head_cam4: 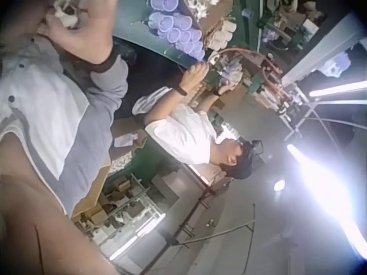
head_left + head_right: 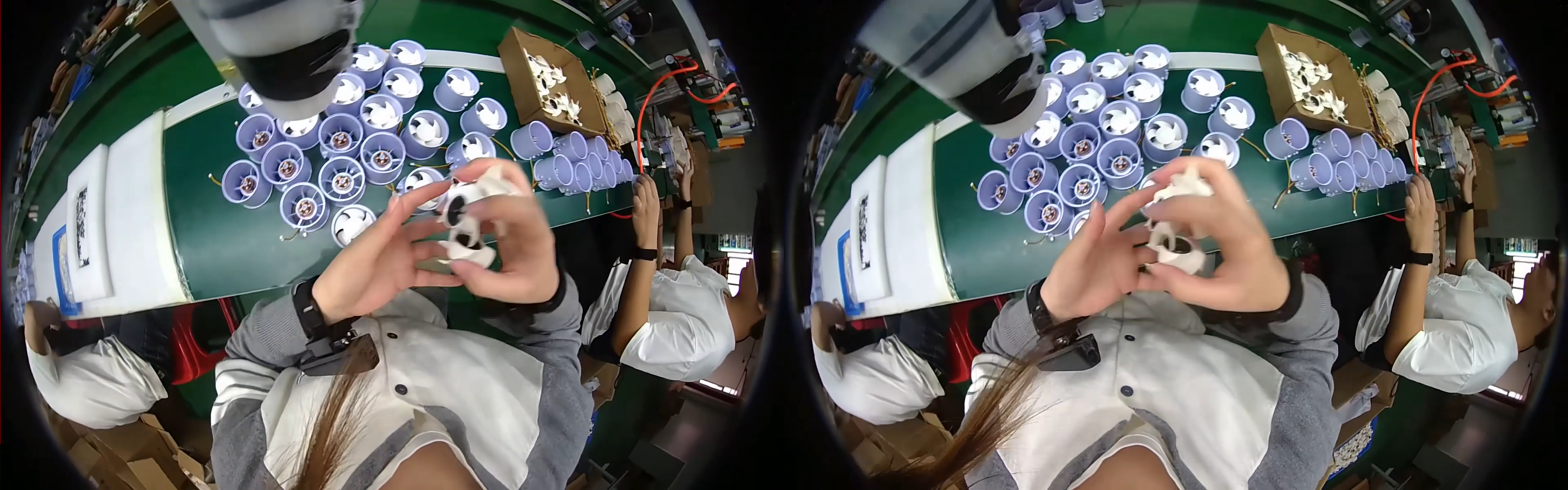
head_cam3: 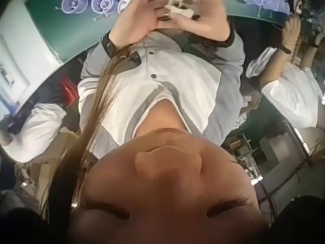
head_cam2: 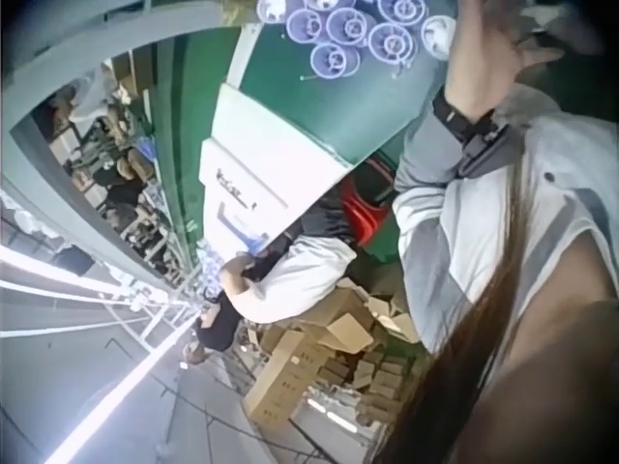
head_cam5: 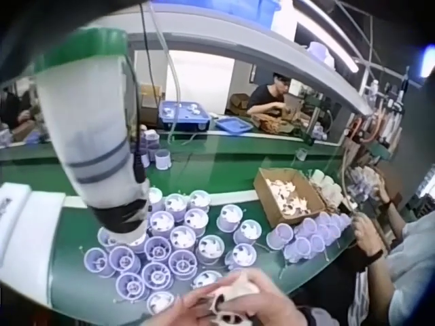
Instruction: The person picks up a fan blade from a box, aligns it with a motor inside a housing, and presses it into place. They repeat this process for several units, occasionally moving completed housings aside on the green work surface.
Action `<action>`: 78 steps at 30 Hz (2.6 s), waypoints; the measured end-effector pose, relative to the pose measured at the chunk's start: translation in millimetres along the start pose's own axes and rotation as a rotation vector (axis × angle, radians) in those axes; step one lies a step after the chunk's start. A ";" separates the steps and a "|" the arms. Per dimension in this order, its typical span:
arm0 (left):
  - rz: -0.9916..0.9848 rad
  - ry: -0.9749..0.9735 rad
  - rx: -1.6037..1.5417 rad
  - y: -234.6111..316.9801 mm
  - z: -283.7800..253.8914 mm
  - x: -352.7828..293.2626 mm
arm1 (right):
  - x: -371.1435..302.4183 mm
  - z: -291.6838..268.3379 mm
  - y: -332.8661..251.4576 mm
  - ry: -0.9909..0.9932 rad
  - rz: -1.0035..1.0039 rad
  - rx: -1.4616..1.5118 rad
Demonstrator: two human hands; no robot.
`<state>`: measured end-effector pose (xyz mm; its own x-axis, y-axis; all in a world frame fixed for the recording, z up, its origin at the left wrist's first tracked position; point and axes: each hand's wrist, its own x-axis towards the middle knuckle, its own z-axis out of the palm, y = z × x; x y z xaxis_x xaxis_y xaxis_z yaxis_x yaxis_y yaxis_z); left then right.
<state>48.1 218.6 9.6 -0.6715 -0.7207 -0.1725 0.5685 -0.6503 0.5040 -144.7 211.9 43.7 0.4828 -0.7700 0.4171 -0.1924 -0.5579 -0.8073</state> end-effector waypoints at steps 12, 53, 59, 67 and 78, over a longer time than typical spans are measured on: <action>0.197 0.114 -0.151 -7.0 -56.5 -62.2 | 10.7 117.7 2.3 -0.211 -0.288 -0.508; 0.406 0.153 -0.153 26.0 -103.2 -105.6 | 91.3 84.6 22.0 -0.359 -0.010 -0.833; 0.446 0.137 -0.172 24.3 -103.8 -109.8 | 101.8 82.1 17.8 -0.516 -0.041 -0.962; 0.459 0.128 -0.180 27.3 -108.8 -115.0 | 99.8 74.0 22.9 -0.482 -0.028 -0.890; 0.442 0.123 -0.170 21.5 -111.1 -105.4 | 105.7 78.3 33.1 -0.620 -0.122 -1.011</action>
<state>183.9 254.0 -55.5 -0.2934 -0.9529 -0.0770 0.8630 -0.2987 0.4075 -33.1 136.3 28.4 0.8218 -0.5691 -0.0288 -0.5681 -0.8222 0.0348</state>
